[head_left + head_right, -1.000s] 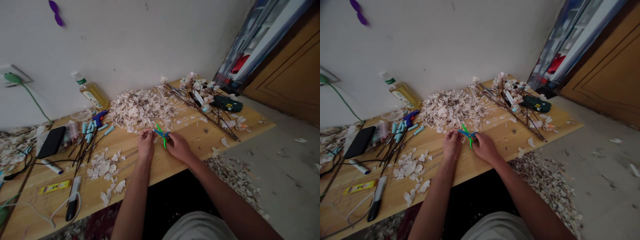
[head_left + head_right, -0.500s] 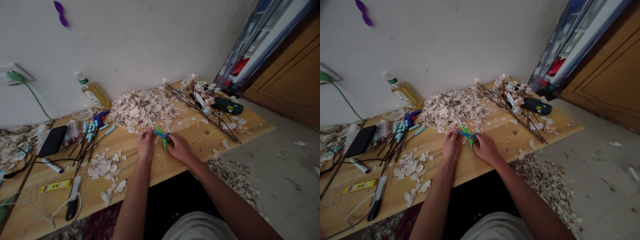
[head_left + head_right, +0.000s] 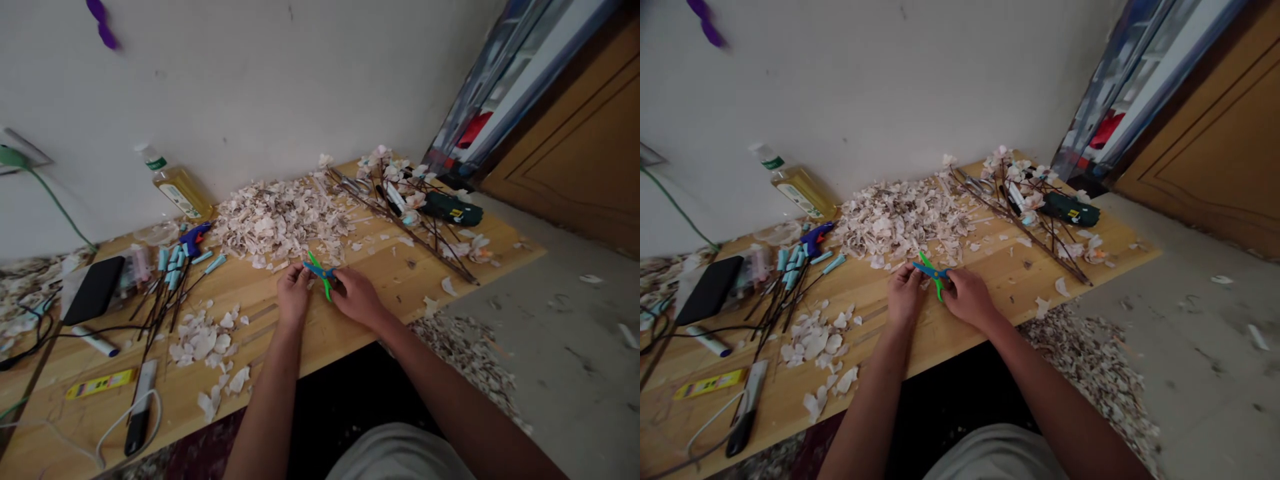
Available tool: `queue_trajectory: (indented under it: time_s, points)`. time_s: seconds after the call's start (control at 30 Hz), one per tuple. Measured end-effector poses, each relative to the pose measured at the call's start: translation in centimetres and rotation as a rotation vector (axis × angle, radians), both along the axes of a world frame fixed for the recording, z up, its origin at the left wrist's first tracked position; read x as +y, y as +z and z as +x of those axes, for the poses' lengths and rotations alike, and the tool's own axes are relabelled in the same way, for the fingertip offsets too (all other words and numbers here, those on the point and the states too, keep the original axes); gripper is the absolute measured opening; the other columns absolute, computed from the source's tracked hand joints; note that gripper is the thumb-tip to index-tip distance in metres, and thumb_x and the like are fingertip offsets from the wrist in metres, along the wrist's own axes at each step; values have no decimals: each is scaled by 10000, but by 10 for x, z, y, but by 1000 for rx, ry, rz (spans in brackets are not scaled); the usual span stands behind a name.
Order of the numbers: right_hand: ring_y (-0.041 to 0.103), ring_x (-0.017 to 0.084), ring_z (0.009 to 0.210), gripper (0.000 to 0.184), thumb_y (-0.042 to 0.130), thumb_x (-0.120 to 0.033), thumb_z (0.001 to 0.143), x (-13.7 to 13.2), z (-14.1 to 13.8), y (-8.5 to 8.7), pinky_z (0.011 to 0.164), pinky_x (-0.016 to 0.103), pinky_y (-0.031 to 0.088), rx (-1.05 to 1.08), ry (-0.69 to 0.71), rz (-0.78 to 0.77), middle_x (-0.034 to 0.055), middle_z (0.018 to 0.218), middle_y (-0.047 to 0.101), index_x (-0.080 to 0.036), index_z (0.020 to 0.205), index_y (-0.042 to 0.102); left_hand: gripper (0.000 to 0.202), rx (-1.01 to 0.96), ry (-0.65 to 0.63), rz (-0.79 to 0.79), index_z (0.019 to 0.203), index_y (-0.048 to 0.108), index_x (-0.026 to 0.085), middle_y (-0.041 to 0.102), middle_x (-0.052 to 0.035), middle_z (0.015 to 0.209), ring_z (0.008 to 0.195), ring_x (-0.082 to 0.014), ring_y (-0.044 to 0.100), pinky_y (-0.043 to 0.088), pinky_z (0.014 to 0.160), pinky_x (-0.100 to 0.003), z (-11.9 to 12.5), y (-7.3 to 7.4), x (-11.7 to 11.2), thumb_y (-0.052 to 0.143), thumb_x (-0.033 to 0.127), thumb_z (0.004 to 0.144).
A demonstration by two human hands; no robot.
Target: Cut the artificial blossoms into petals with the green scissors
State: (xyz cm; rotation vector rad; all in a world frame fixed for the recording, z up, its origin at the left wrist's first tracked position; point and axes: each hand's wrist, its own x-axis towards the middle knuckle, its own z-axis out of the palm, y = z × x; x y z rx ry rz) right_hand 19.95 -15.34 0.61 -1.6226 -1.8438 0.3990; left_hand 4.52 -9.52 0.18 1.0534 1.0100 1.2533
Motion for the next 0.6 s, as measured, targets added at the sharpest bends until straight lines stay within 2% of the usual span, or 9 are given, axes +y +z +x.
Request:
queue_trajectory:
  time_s: [0.13,0.3,0.6]
  points:
    - [560,202,778,45,597,-223,821,0,0,0,703,314,377,-4,2,-6,37,839,641,-223,845,560,173,49,-8,15,822,699,177,675,-19,740,689,-130,628,500,726,-262,0,-1,0,711,347,793]
    - [564,203,792,53,590,-218,824,0,0,0,721,315,385,0,8,-3,36,849,643,-226,866,559,208,-69,-2,-2,896,686,196,686,-5,779,682,-119,630,505,710,-253,1,-5,1,738,358,777]
    - [564,206,803,71,604,-252,843,-1,0,3,732,316,382,-10,11,4,45,860,649,-217,885,559,211,-152,-28,-37,825,674,179,672,6,745,662,-96,624,511,700,-228,2,-4,0,780,343,742]
